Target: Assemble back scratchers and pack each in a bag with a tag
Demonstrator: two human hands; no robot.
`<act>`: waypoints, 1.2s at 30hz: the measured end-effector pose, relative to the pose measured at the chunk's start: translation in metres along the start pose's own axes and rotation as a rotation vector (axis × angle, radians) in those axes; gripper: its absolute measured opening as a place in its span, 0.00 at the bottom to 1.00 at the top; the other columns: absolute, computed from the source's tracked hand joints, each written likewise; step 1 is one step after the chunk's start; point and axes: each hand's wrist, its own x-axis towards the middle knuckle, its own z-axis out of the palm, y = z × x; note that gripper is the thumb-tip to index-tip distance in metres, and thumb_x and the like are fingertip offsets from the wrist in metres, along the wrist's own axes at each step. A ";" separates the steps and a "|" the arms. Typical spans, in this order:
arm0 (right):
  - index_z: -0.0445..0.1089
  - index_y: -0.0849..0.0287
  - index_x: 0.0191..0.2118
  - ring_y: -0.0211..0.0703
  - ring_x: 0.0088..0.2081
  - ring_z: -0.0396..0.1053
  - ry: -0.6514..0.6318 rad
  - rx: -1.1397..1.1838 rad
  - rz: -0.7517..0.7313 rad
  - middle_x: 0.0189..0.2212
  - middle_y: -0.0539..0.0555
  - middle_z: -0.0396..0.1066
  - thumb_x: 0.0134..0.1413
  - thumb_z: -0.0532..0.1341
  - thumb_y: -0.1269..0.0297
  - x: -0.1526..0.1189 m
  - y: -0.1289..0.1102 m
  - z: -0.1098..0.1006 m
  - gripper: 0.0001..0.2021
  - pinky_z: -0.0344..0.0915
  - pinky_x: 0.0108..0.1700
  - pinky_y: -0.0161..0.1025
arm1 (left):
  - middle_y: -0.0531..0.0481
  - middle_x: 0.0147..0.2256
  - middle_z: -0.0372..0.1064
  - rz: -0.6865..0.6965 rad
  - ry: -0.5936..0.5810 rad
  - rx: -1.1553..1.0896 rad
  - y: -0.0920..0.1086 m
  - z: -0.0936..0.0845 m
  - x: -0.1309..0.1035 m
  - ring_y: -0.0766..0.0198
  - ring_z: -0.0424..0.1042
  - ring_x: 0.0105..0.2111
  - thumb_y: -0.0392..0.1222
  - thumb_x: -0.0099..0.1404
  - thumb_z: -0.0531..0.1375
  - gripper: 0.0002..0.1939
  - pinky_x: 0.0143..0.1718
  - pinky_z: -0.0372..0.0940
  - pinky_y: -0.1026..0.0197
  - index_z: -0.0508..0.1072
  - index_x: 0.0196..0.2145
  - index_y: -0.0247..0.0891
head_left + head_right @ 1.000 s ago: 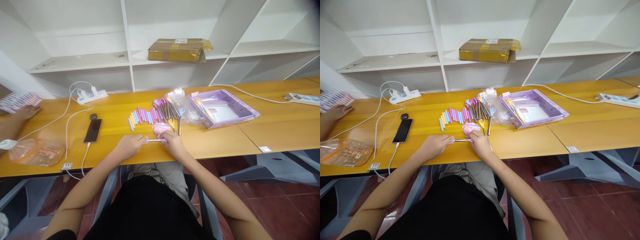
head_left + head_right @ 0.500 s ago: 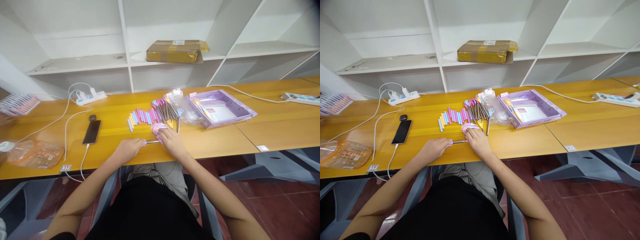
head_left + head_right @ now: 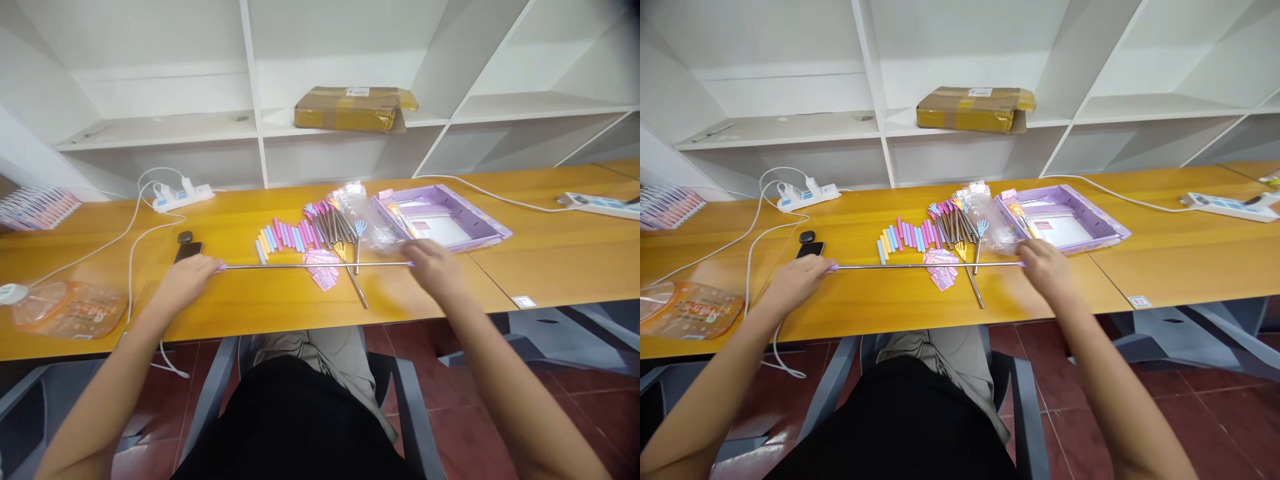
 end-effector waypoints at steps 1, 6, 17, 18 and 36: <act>0.76 0.55 0.37 0.54 0.45 0.75 -0.028 -0.027 0.043 0.43 0.61 0.81 0.56 0.59 0.81 -0.010 0.021 -0.008 0.14 0.71 0.49 0.47 | 0.42 0.37 0.79 -0.022 -0.004 0.007 -0.014 -0.004 -0.008 0.50 0.77 0.39 0.45 0.83 0.50 0.19 0.39 0.69 0.52 0.81 0.47 0.41; 0.74 0.53 0.33 0.53 0.41 0.75 -0.036 -0.087 0.189 0.38 0.62 0.81 0.63 0.58 0.75 -0.041 0.059 -0.030 0.12 0.68 0.48 0.45 | 0.42 0.37 0.78 0.006 -0.044 -0.023 -0.025 -0.004 -0.027 0.51 0.77 0.38 0.47 0.83 0.49 0.20 0.40 0.70 0.52 0.80 0.46 0.41; 0.77 0.53 0.47 0.58 0.49 0.77 0.148 -0.191 0.368 0.46 0.67 0.81 0.63 0.63 0.66 -0.053 0.052 -0.029 0.09 0.68 0.45 0.46 | 0.42 0.40 0.79 -0.033 0.000 -0.086 -0.011 -0.001 -0.029 0.53 0.78 0.39 0.57 0.84 0.50 0.24 0.42 0.69 0.54 0.78 0.44 0.39; 0.77 0.53 0.47 0.58 0.48 0.78 0.149 -0.202 0.375 0.45 0.66 0.81 0.62 0.63 0.66 -0.054 0.052 -0.028 0.09 0.68 0.44 0.46 | 0.43 0.38 0.78 -0.051 -0.009 -0.085 -0.009 -0.001 -0.029 0.53 0.77 0.38 0.59 0.83 0.50 0.24 0.41 0.68 0.54 0.77 0.42 0.39; 0.77 0.53 0.31 0.50 0.32 0.79 0.193 0.195 0.253 0.30 0.54 0.81 0.52 0.61 0.73 -0.021 -0.010 0.006 0.09 0.73 0.37 0.42 | 0.46 0.38 0.83 0.022 0.098 -0.095 0.042 0.018 -0.006 0.57 0.81 0.35 0.56 0.84 0.53 0.21 0.34 0.66 0.58 0.79 0.42 0.41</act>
